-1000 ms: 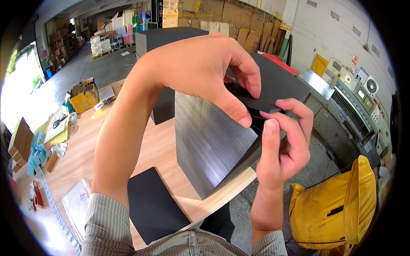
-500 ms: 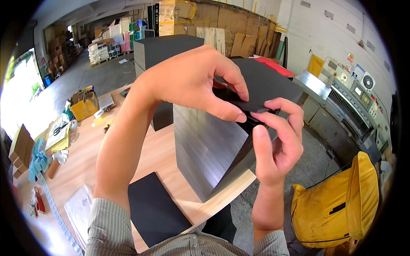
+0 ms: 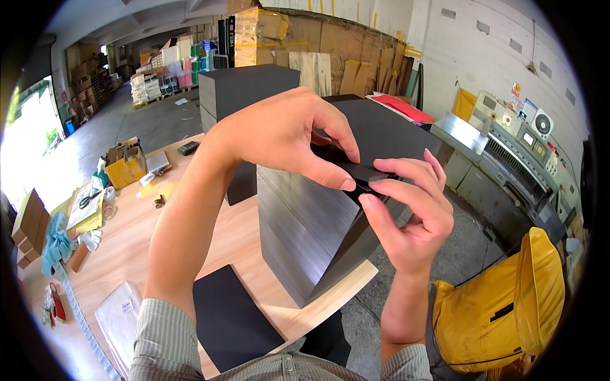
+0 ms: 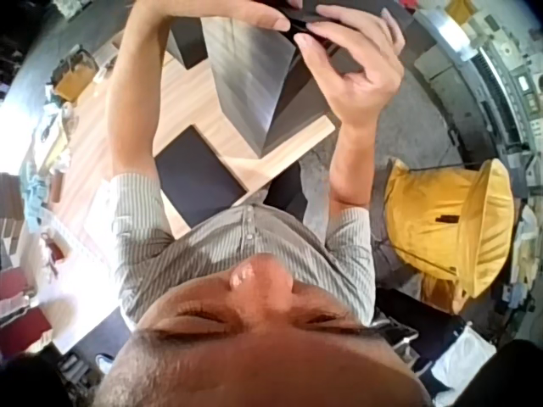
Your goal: The person repeatedly picks up a single black sheet of paper from a stack on a wooden table and places it on top of a larger stack. The person aligns the edges of the paper with the stack before placing it down. This action is repeated multiple times throughout the video.
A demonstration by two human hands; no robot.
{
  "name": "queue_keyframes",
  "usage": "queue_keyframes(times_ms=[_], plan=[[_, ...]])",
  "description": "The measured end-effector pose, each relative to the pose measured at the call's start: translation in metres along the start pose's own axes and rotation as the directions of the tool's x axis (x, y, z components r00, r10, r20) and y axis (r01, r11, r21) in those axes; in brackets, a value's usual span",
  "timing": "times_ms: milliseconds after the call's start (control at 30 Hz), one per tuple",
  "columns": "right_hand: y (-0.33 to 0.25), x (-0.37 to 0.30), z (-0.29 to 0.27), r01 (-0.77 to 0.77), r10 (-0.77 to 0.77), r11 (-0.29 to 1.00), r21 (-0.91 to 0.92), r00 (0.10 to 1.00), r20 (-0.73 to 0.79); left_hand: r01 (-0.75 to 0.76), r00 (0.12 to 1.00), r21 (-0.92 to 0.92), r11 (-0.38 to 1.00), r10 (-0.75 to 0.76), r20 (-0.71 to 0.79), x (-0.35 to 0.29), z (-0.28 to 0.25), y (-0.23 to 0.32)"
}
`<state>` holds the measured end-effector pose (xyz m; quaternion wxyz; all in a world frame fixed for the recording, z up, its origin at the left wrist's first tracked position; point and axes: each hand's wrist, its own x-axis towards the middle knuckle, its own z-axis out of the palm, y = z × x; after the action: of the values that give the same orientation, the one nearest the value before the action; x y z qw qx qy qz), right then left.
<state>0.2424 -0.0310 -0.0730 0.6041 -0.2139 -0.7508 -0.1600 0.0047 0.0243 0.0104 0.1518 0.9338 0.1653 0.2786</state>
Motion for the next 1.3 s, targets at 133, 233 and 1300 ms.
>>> queue_keyframes(times_ms=[133, 233, 1300], plan=[[0.006, 0.0, 0.002, 0.072, -0.07, 0.997, 0.04, 0.996, -0.05, -0.004, 1.0, -0.002, 1.0, 0.004, 0.008, 0.0, -0.001, 0.002], [0.006, 0.006, 0.002, 0.154, -0.155, 0.985, -0.072, 0.988, -0.002, 0.023, 1.0, 0.024, 0.999, -0.023, 0.013, -0.001, -0.002, 0.002], [0.042, 0.05, -0.034, -0.869, 0.701, 0.003, 0.495, 0.355, 0.618, 0.013, 0.9, 0.404, 0.915, 0.166, -0.404, -0.011, 0.034, 0.003]])
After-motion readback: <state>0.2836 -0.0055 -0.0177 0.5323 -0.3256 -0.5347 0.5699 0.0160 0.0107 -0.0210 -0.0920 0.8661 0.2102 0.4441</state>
